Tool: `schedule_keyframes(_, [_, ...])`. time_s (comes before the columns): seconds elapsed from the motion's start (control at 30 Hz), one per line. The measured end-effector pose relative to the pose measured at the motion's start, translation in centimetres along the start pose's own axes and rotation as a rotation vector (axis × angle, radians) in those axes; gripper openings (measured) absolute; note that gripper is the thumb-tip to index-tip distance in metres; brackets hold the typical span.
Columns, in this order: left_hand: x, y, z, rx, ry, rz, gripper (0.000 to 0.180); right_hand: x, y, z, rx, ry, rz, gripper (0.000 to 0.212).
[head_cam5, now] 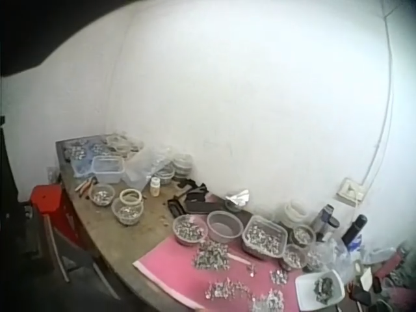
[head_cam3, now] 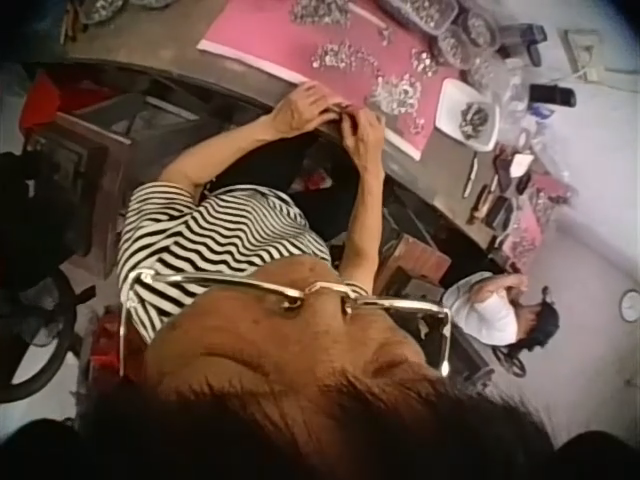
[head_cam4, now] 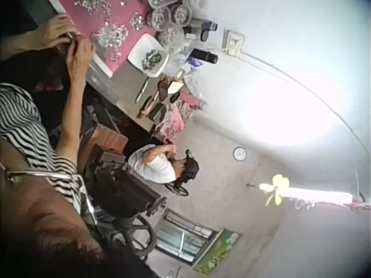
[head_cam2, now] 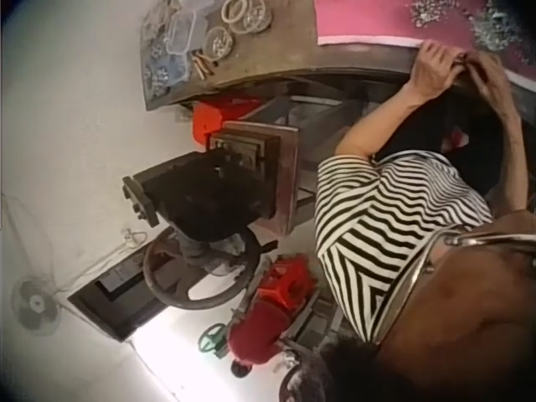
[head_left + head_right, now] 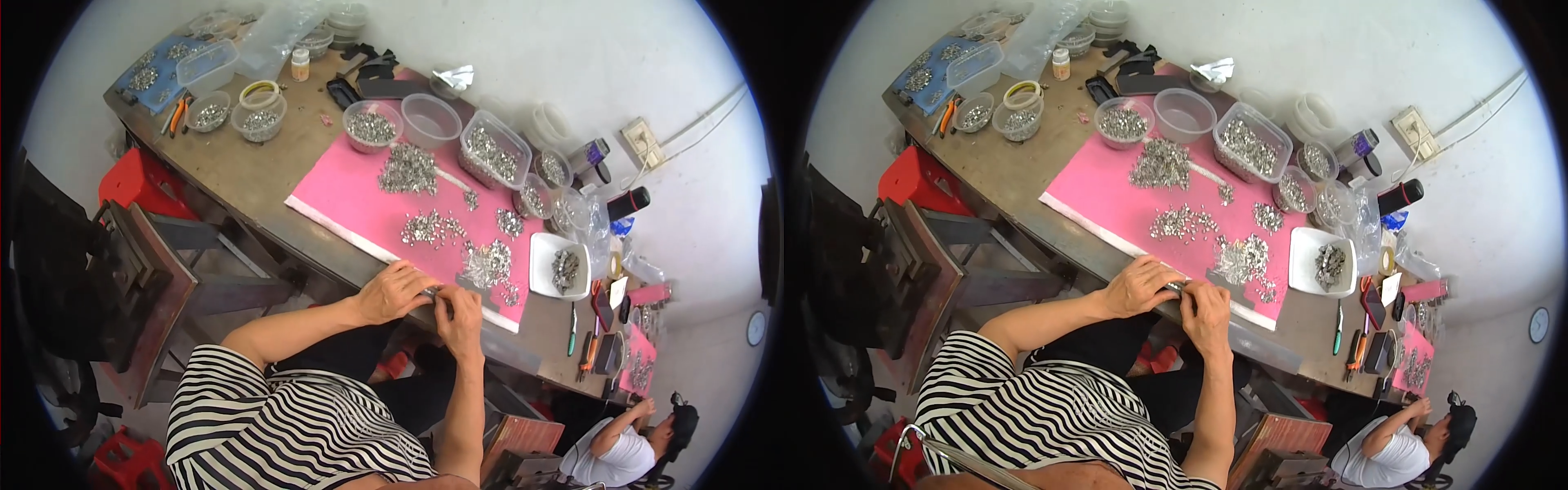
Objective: The person places small metal components into a metal fixture by hand, loads the fixture into a press machine to rotate its hand wheel, and fits additional metal pieces into the fixture.
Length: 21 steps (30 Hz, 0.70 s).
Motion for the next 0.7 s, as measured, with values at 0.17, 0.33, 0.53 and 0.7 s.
schedule_keyframes(0.17, [0.5, -0.6, 0.3, 0.015, -0.007, 0.002, 0.040, 0.8, -0.9, 0.0, 0.097, 0.055, 0.015, 0.011])
schedule_keyframes(0.33, [0.7, -0.1, 0.8, -0.020, -0.013, -0.017, 0.040, 0.7, -0.4, -0.7, 0.117, 0.164, 0.017, 0.012])
schedule_keyframes(0.53, [0.4, -0.2, 0.7, -0.011, -0.032, 0.035, 0.051, -0.5, -0.4, 0.2, -0.166, 0.057, 0.098, 0.024])
schedule_keyframes(0.7, [-1.5, -4.1, 3.0, 0.168, -0.220, 0.149, 0.055, -3.4, -3.4, -2.0, 0.204, 0.376, 0.105, 0.053])
Point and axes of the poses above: each hand's wrist, its own x-axis towards the middle knuckle, its own y-axis out of the palm, z = x × y, the point moved 5 cm from there along x, towards the middle knuckle, and after that the axes turned 10 degrees about z, right-handed, at the moved point
